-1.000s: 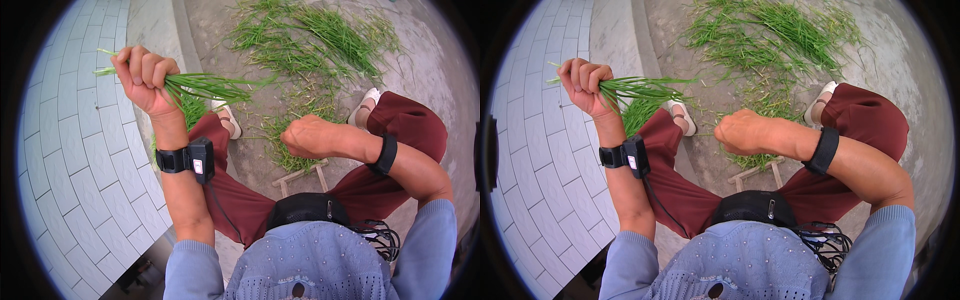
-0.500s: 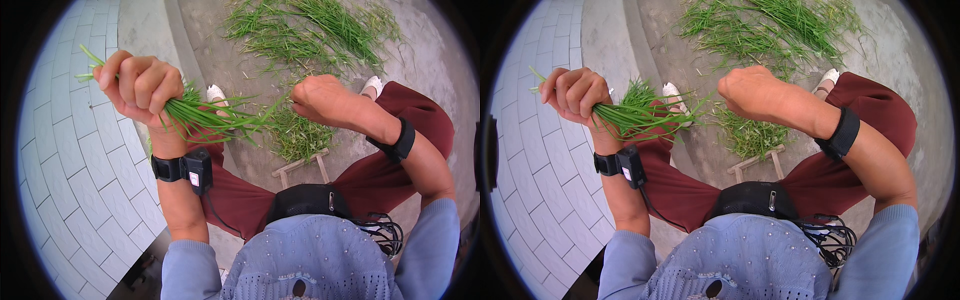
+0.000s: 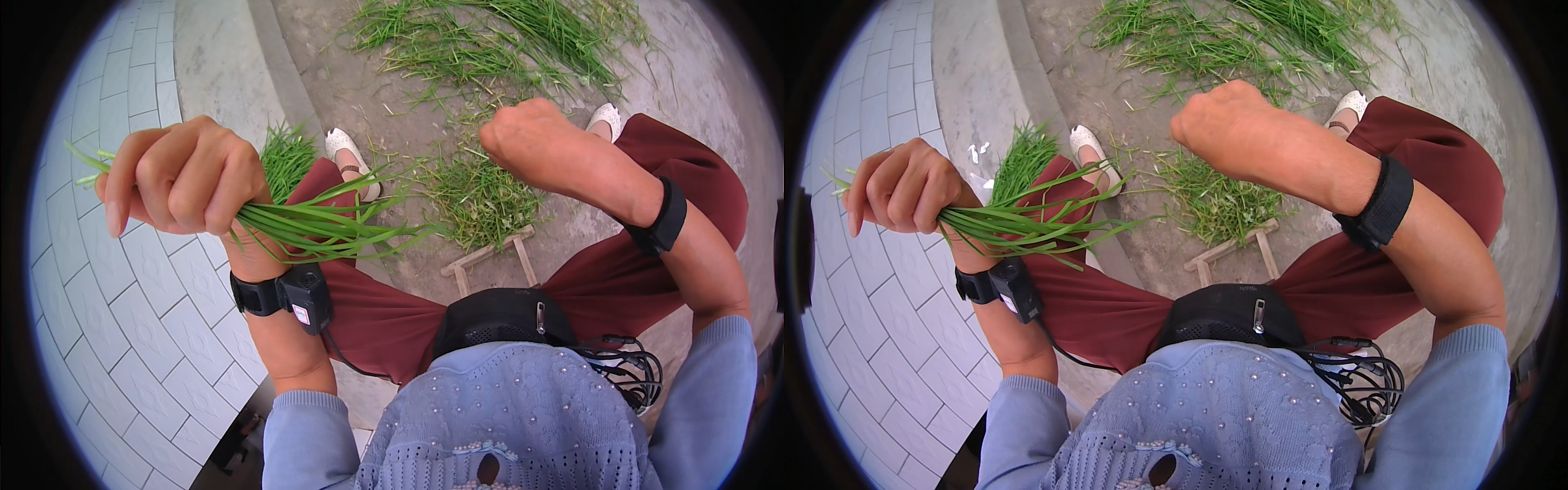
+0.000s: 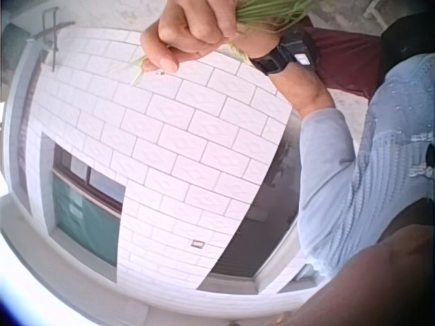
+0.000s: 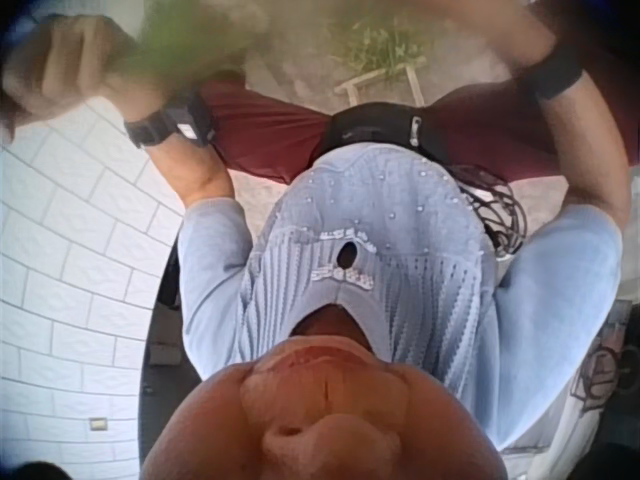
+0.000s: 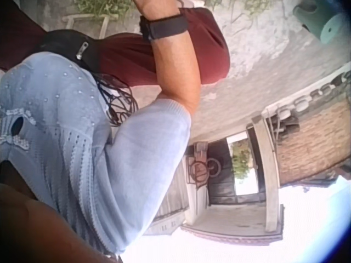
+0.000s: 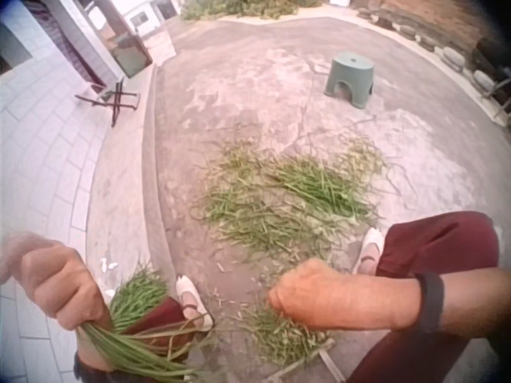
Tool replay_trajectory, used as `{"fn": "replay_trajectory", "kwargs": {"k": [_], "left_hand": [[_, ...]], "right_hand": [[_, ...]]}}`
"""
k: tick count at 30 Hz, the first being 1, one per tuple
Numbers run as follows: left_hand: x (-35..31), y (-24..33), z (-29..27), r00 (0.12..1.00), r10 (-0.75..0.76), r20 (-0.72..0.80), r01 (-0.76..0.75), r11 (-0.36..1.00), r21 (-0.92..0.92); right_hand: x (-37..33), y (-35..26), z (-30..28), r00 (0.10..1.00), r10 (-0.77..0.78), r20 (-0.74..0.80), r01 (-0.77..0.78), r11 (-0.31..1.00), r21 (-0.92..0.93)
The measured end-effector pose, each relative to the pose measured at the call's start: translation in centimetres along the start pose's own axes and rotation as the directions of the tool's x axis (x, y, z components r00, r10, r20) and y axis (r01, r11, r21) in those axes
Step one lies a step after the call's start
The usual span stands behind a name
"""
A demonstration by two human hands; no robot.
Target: The person picks through a pile of green stalks on the ground by hand, selecting individual stems and gathering them into a bundle.
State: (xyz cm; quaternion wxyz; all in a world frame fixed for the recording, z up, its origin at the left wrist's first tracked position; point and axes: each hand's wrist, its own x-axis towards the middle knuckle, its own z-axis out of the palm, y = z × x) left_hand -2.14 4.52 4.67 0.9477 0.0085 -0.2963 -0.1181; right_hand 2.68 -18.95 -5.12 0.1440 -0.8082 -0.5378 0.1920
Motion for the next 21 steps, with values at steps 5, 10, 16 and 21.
{"fn": "replay_trajectory", "kwargs": {"k": [5, 10, 16, 21], "left_hand": [[-0.2, -0.7, 1.1, 0.999, -0.036, 0.031, 0.037, 0.999, -0.018], [-0.1, -1.2, 1.5, 0.993, -0.116, 0.013, 0.115, 0.993, 0.026], [-0.3, -1.2, 0.5, 0.995, -0.090, 0.038, 0.091, 0.996, -0.018], [-0.9, 0.2, 0.8, 0.949, 0.071, -0.308, 0.011, 0.967, 0.256]], "right_hand": [[0.2, -0.1, 0.0, 0.998, 0.042, -0.055, -0.037, 0.996, 0.086], [0.9, -0.8, -0.1, 0.987, -0.002, -0.160, 0.047, 0.960, 0.275], [1.7, -1.9, 0.5, 0.946, -0.059, -0.318, 0.207, 0.867, 0.454], [1.4, -0.8, 0.3, 0.993, -0.038, -0.111, 0.083, 0.898, 0.433]]}}
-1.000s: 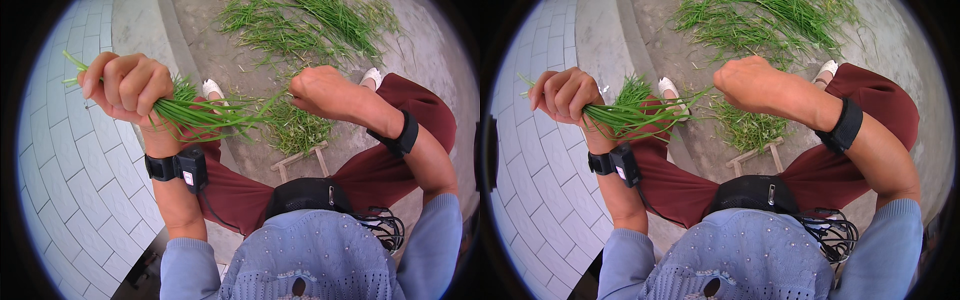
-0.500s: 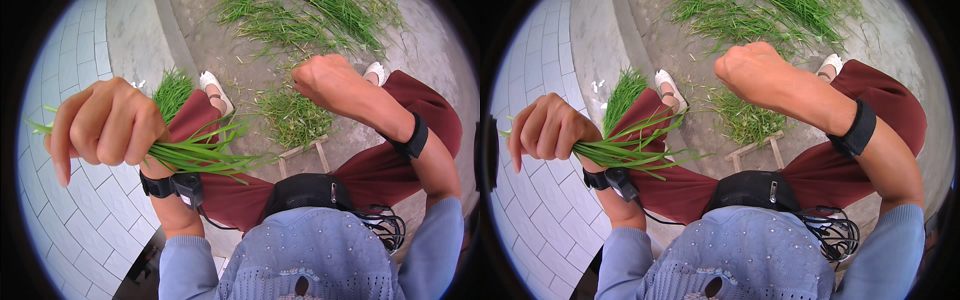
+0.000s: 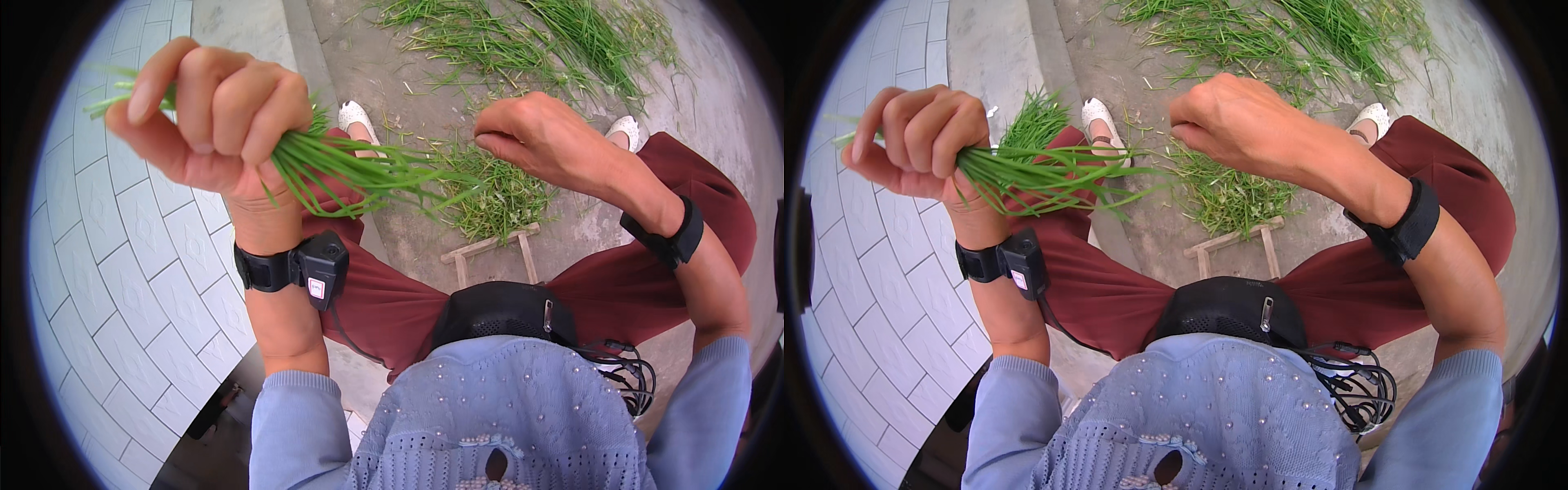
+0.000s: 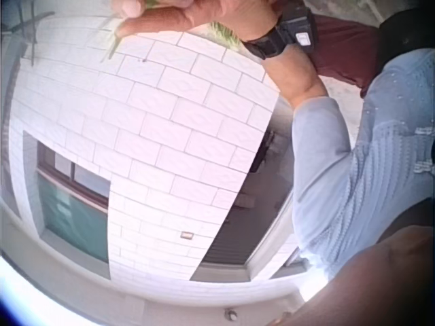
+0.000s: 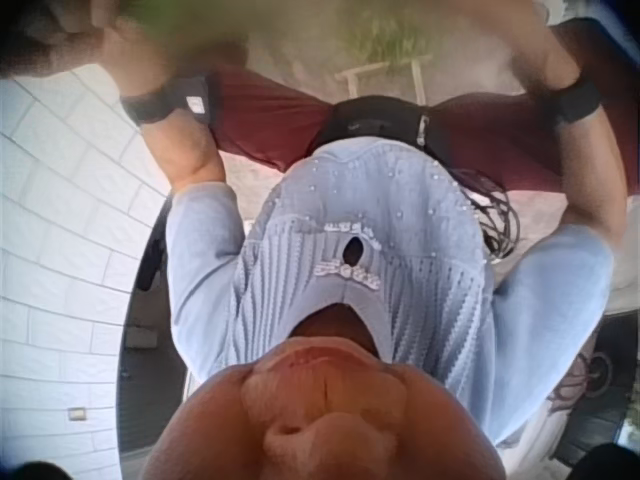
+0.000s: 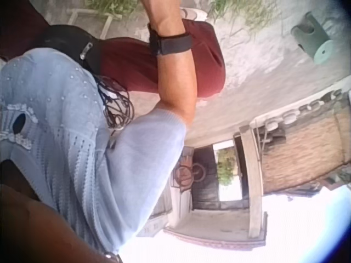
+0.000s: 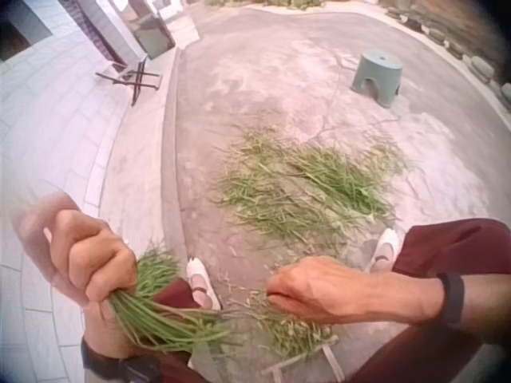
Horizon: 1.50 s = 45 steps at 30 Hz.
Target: The person picks through a pile of green stalks on the ground by hand, selecting individual stems and gathering them into a bundle.
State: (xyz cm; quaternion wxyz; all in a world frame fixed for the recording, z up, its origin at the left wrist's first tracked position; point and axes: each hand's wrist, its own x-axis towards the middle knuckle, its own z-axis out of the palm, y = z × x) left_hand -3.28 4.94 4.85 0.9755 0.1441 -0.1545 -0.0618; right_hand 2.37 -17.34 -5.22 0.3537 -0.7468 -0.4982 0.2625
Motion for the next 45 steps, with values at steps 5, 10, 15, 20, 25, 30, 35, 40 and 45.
{"fn": "replay_trajectory", "kwargs": {"k": [5, 10, 15, 20, 25, 30, 35, 40, 45], "left_hand": [[-0.4, 3.7, -1.2, 0.963, 0.145, -0.226, -0.041, 0.911, 0.410], [-3.9, 14.3, -0.4, 0.831, 0.381, -0.404, -0.215, 0.892, 0.398], [-13.8, 21.6, -3.1, 0.288, 0.761, -0.581, -0.357, 0.648, 0.672], [-24.1, 22.8, -14.4, -0.055, 0.682, -0.729, -0.545, 0.592, 0.594], [-35.1, 22.4, -22.1, 0.091, 0.964, -0.250, 0.882, 0.038, 0.469], [-39.5, 22.0, -23.6, -0.030, 0.951, -0.309, 0.933, 0.138, 0.333], [-37.8, 23.3, -24.9, -0.454, 0.645, -0.615, -0.250, 0.570, 0.783], [-37.3, 23.7, -26.6, -0.455, 0.619, -0.641, -0.410, 0.493, 0.767], [-37.9, 23.8, -27.2, -0.440, 0.614, -0.655, -0.539, 0.403, 0.740]], "right_hand": [[0.4, -0.4, 0.0, 1.000, 0.006, -0.015, -0.006, 1.000, -0.002], [0.9, -0.9, -0.1, 0.999, 0.038, 0.038, -0.036, 0.998, -0.043], [1.5, -0.8, 0.8, 0.987, 0.142, 0.079, -0.138, 0.989, -0.047], [1.9, 0.0, 1.9, 0.984, 0.123, 0.128, -0.104, 0.984, -0.147], [2.5, 0.9, 2.7, 0.976, 0.143, 0.166, -0.110, 0.975, -0.190], [3.4, 1.0, 3.6, 0.957, 0.197, 0.211, -0.152, 0.965, -0.214], [4.2, 0.9, 4.3, 0.954, 0.179, 0.242, -0.120, 0.964, -0.238], [4.2, 1.0, 4.3, 0.948, 0.194, 0.251, -0.119, 0.951, -0.285], [3.8, 1.2, 4.6, 0.954, 0.182, 0.238, -0.105, 0.948, -0.302]]}}
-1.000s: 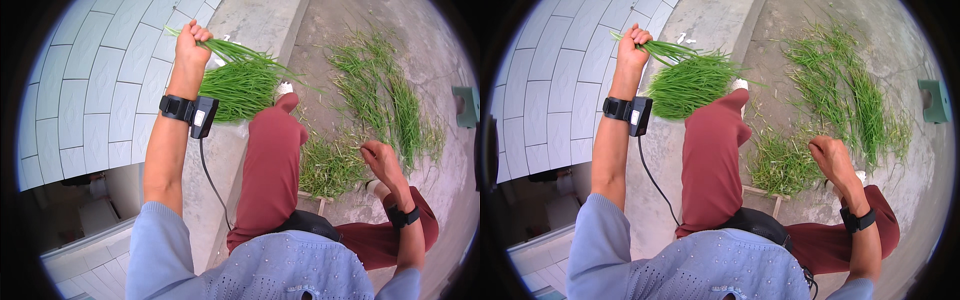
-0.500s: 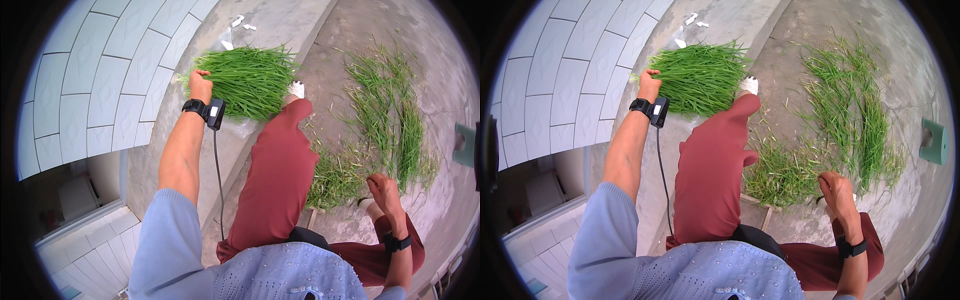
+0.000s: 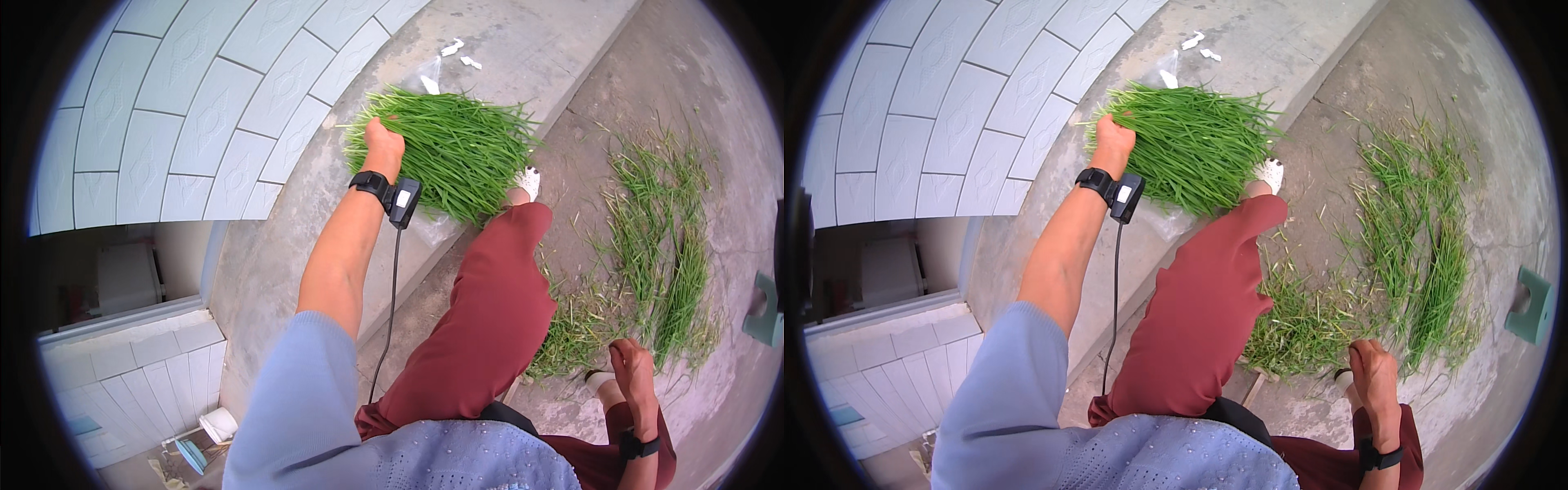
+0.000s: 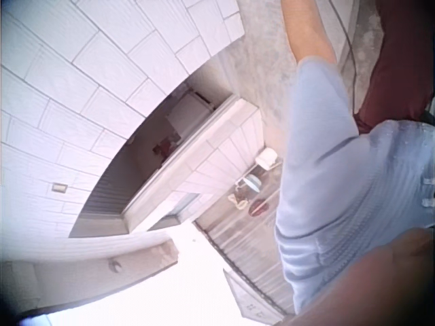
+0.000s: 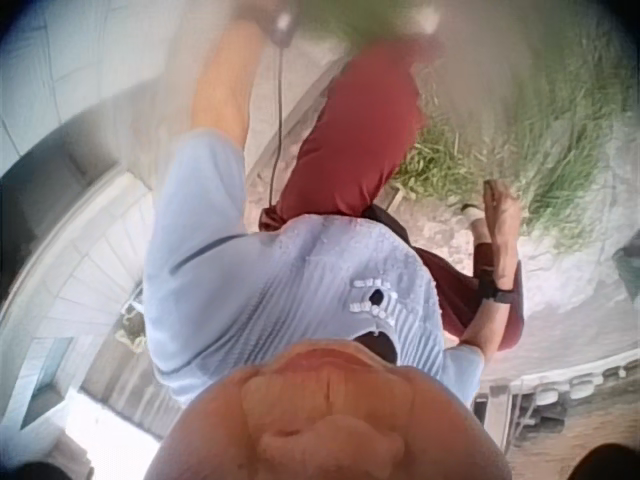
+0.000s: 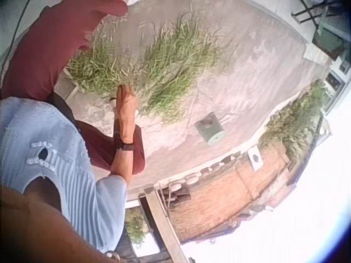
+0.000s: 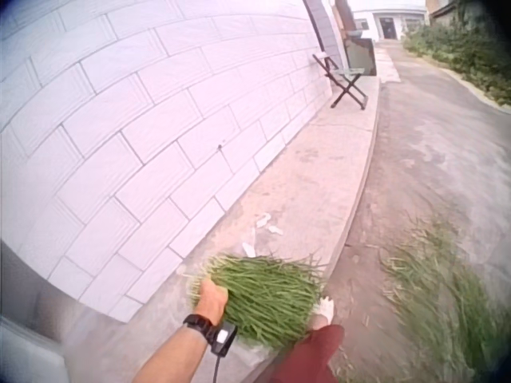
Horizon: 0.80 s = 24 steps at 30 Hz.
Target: The person picks through a pile of green stalks on the ground by hand, selecting individual stems and gathering them into a bundle.
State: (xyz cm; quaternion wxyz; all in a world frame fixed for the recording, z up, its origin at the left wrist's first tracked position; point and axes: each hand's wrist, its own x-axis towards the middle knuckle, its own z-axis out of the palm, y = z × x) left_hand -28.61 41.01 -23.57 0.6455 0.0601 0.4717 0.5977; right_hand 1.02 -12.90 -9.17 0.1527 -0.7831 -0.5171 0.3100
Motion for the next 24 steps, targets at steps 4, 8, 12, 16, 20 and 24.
{"fn": "replay_trajectory", "kwargs": {"k": [4, 8, 12, 16, 20, 24], "left_hand": [[-0.6, 0.1, 0.8, 0.997, 0.044, -0.071, -0.040, 0.998, 0.054], [-2.1, 0.9, 2.3, 0.979, 0.141, -0.146, -0.112, 0.975, 0.191], [-3.2, 2.5, 2.7, 0.965, 0.204, -0.167, -0.084, 0.837, 0.541], [-3.6, 5.5, 2.2, 0.958, 0.181, -0.221, -0.050, 0.868, 0.495], [-5.9, 13.0, 1.8, 0.993, 0.085, -0.080, -0.032, 0.856, 0.517], [-10.7, 22.3, 3.5, 0.992, 0.066, 0.106, -0.123, 0.692, 0.711]], "right_hand": [[-0.1, 0.3, 0.3, 1.000, 0.005, 0.001, -0.005, 1.000, -0.007], [-0.3, 0.4, 0.2, 1.000, -0.024, 0.003, 0.024, 1.000, -0.017], [-0.5, 0.2, 0.0, 0.999, -0.052, -0.006, 0.052, 0.998, -0.020], [-0.7, -0.1, -0.4, 0.999, -0.032, 0.000, 0.032, 0.999, -0.030], [-1.6, -0.2, -0.7, 0.998, -0.057, -0.023, 0.057, 0.998, -0.035], [-2.7, -0.1, -0.7, 0.993, -0.114, -0.033, 0.112, 0.992, -0.059]]}}
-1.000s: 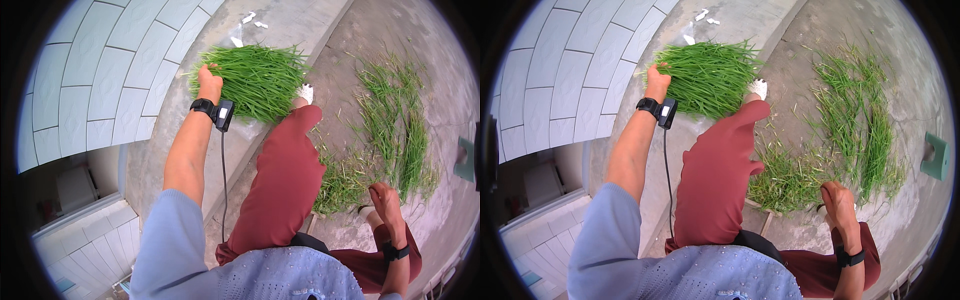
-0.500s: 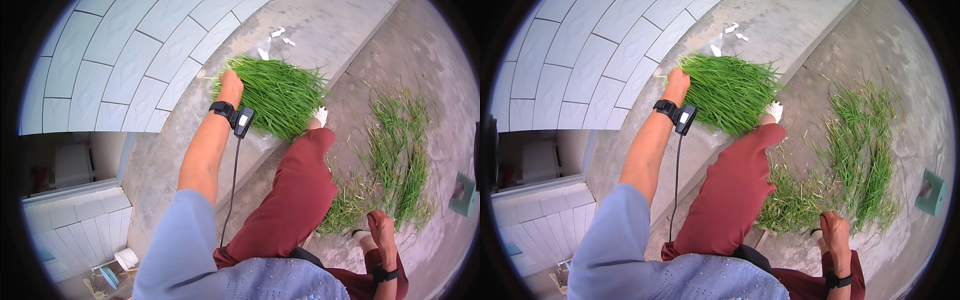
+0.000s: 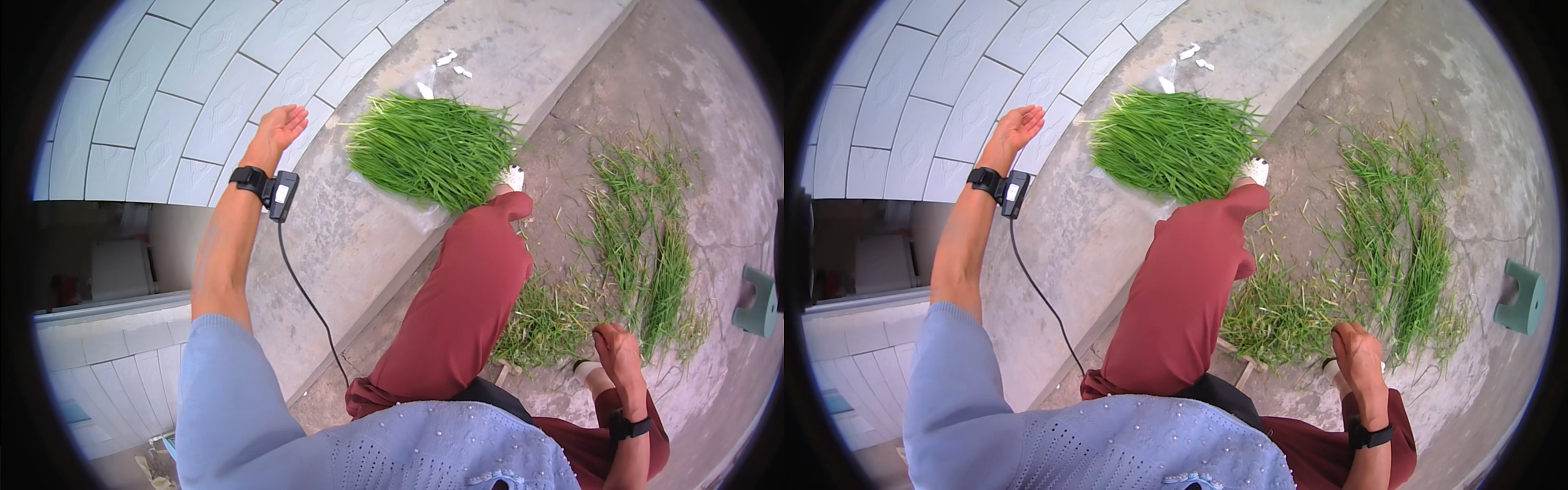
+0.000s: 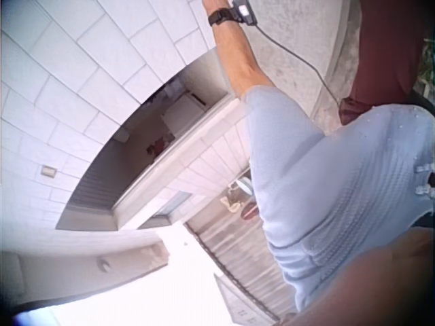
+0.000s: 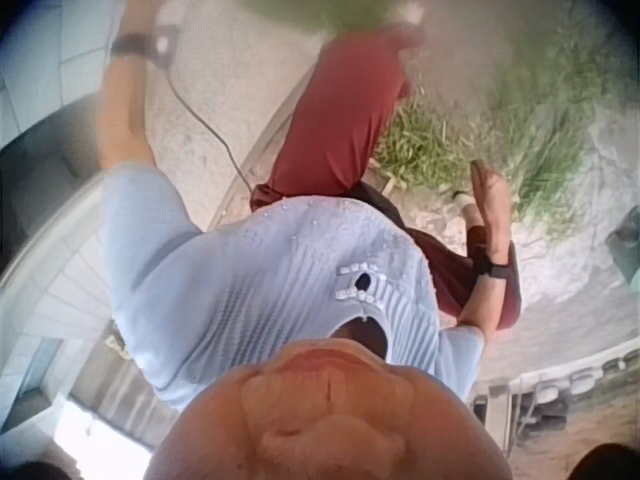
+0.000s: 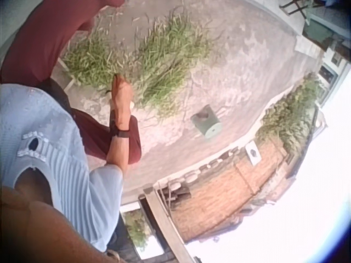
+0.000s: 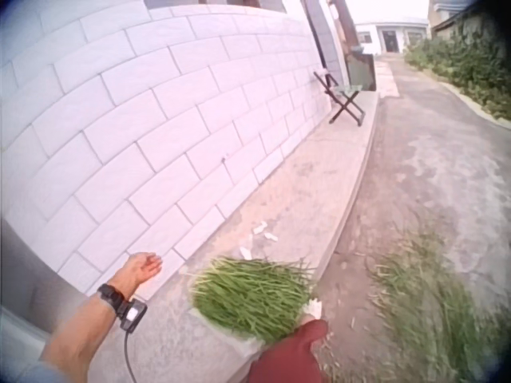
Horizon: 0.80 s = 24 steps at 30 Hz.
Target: The person picks through a pile of green stalks on the ground by hand, selecting individual stems and gathering them into a bundle.
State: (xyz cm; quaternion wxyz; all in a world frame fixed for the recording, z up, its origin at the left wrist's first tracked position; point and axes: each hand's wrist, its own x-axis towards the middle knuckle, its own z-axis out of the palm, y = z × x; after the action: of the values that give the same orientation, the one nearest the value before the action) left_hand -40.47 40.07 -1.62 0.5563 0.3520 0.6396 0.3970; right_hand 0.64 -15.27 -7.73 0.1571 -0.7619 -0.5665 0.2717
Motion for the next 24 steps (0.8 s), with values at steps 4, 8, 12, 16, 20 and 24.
{"fn": "replay_trajectory", "kwargs": {"k": [4, 8, 12, 16, 20, 24], "left_hand": [[-5.8, 9.0, -3.4, 0.993, 0.052, 0.110, -0.086, 0.940, 0.329], [-10.3, 16.5, -6.6, 0.983, 0.109, 0.146, -0.179, 0.727, 0.663], [-8.4, 17.8, -7.3, 0.977, 0.160, 0.141, -0.212, 0.664, 0.717], [-0.9, 7.0, -3.3, 0.996, 0.032, 0.084, -0.068, 0.881, 0.469], [5.5, -7.6, 1.0, 0.974, -0.205, 0.093, 0.204, 0.979, 0.011], [10.7, -15.2, 3.2, 0.991, -0.131, -0.034, 0.113, 0.941, -0.318]], "right_hand": [[-1.0, 0.2, 0.2, 0.999, -0.015, 0.038, 0.016, 0.999, -0.029], [-1.4, 0.5, 0.7, 0.996, -0.051, 0.070, 0.052, 0.998, -0.020], [-0.9, 1.3, 1.3, 0.990, -0.064, 0.126, 0.072, 0.996, -0.060], [-0.8, 2.7, 2.0, 0.992, -0.006, 0.123, 0.014, 0.998, -0.066], [-0.9, 4.0, 2.5, 0.989, 0.052, 0.141, -0.042, 0.996, -0.074], [-0.4, 4.7, 2.8, 0.976, 0.119, 0.185, -0.093, 0.985, -0.143]]}}
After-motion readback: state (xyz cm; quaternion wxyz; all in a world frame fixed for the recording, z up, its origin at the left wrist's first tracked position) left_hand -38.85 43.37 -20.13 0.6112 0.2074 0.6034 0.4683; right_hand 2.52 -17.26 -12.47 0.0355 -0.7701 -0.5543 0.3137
